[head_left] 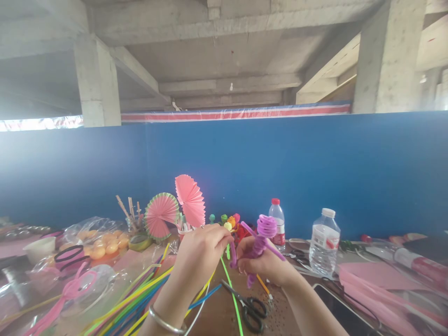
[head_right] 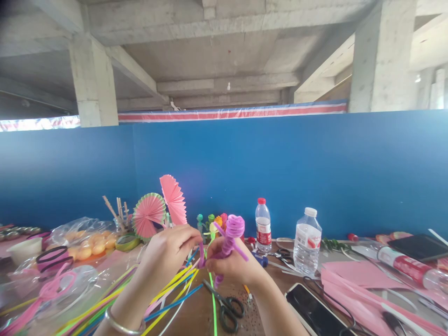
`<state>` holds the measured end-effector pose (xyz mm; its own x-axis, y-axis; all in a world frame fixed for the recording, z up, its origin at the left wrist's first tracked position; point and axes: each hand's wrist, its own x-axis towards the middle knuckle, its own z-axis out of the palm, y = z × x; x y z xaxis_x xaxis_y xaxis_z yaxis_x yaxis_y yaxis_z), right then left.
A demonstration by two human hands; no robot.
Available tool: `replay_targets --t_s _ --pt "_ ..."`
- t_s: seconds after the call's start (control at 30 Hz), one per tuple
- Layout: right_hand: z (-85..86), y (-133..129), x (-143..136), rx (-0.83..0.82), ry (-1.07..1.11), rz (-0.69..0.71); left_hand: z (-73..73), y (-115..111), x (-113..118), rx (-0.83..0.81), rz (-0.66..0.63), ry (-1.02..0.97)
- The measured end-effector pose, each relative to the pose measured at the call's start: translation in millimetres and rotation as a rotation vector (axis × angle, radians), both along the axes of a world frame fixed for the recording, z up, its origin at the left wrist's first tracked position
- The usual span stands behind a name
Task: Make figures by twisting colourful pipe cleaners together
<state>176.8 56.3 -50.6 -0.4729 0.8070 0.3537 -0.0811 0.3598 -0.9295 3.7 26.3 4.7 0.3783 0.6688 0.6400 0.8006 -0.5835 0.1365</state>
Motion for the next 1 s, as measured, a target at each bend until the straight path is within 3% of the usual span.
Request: replay_targets --t_s 0.1,0.17,0.37,0.5,0.57,0.77,1.0 --pt "-2.9 -1 -5 -0.030 0.105 0.075 -2.7 5 2 -0.075 -0.025 -0.064" --pt "-5.3 -1 -11 -0.025 0.238 0.051 -4.7 7 4 -0.113 -0.032 -0.084" --pt "-9.6 1 -29 -0.025 0.525 -0.230 -11.7 7 13 -0.215 -0.060 -0.036" --pt "-10.5 3 -31 0.010 0.421 -0.523 -11.2 1 14 -0.215 -0.071 0.060" --pt "-11.0 4 -28 0.088 0.316 -0.581 -8.2 -3 13 -0.169 -0.087 0.093" --pt "-9.9 6 -17 0.212 0.133 -0.393 2.1 -5 3 -0.047 -0.043 0.111" --pt "-8.4 4 -14 0.214 0.077 -0.235 2.0 5 -2 -0.105 0.004 -0.011"
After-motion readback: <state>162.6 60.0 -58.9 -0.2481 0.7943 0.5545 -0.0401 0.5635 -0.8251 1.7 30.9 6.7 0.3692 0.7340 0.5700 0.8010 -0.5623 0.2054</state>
